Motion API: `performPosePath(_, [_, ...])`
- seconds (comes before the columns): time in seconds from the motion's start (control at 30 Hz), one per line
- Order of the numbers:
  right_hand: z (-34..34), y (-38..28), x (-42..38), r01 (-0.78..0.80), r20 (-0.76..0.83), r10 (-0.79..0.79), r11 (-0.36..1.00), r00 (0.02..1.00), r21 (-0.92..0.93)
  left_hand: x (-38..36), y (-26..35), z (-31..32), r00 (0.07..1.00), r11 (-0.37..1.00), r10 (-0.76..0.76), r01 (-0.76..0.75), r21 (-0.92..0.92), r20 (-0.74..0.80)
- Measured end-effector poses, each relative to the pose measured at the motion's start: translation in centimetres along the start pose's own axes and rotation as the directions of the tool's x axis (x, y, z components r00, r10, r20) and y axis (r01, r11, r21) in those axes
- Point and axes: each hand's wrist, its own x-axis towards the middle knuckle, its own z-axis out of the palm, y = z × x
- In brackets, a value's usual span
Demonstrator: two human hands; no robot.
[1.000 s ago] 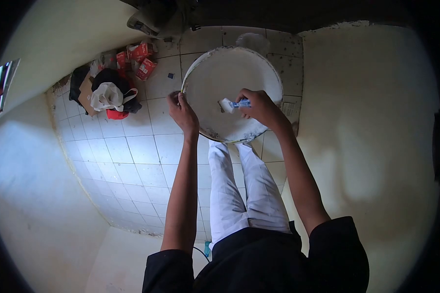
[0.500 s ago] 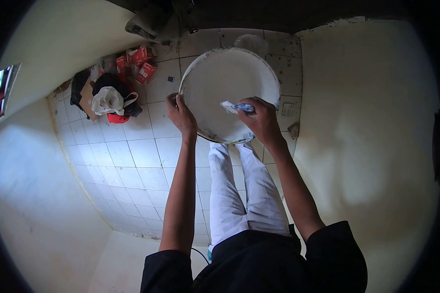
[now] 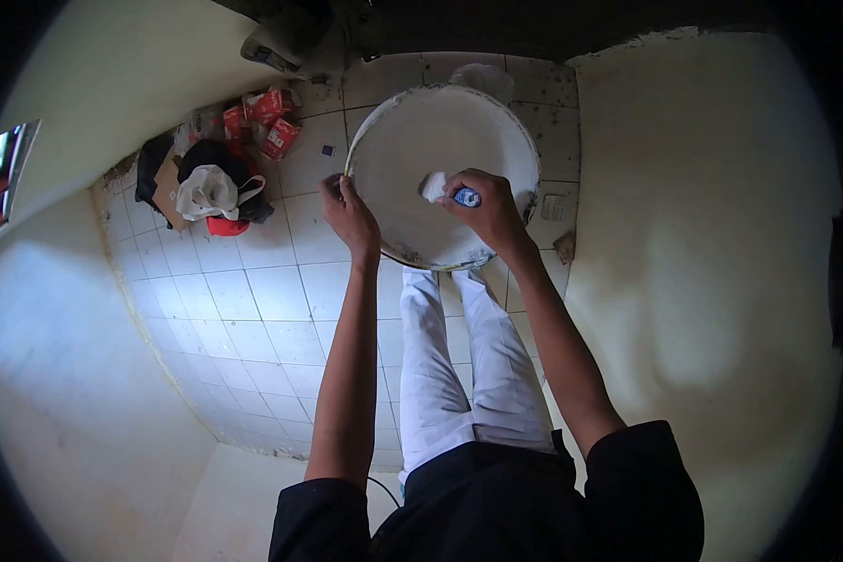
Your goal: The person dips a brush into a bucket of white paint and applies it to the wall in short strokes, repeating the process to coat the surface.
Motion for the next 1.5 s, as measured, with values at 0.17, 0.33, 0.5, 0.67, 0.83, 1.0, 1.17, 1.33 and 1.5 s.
performPosePath(0.17, [0.2,0.6,0.0,0.062,0.042,-0.058,0.994,0.997,-0.089,0.0,0.3,-0.2,1.0,0.998,0.01,-0.011,0.06,0.019])
performPosePath(0.33, [0.4,1.0,-0.8,0.047,0.063,-0.038,0.989,0.997,-0.141,0.0,0.5,-0.3,1.0,0.998,0.006,-0.007,0.061,0.009])
performPosePath(0.5, [0.9,1.4,-1.6,-0.05,0.118,0.067,0.989,0.991,-0.14,-0.1,0.8,-0.4,1.0,0.999,-0.014,0.013,0.043,0.006])
performPosePath(0.67, [1.2,2.4,-0.1,-0.057,0.268,0.055,0.998,0.962,0.0,0.1,0.6,-0.4,1.0,0.999,0.01,-0.011,0.04,0.018])
performPosePath(0.83, [1.8,3.6,2.9,-0.242,0.399,0.197,0.968,0.896,0.066,0.1,0.5,-0.4,1.0,0.997,0.023,-0.024,0.074,0.02])
performPosePath(1.0, [1.8,3.8,3.8,-0.263,0.46,0.185,0.958,0.868,0.111,0.1,0.5,-0.5,0.999,0.997,0.04,-0.041,0.065,0.019])
performPosePath(1.17, [-0.7,2.0,1.7,0.115,0.27,-0.098,0.992,0.958,-0.048,0.1,0.7,-0.6,0.999,0.996,0.035,-0.035,0.081,0.002])
performPosePath(1.33, [0.7,2.0,-0.4,-0.239,0.087,0.231,0.966,0.969,0.101,0.0,0.6,-0.6,1.0,0.997,0.02,-0.021,0.076,0.017])
performPosePath(1.5, [3.2,2.6,-1.0,-0.372,-0.057,0.423,0.847,0.905,0.379,0.1,0.2,-0.5,0.999,0.997,0.036,-0.036,0.067,-0.003])
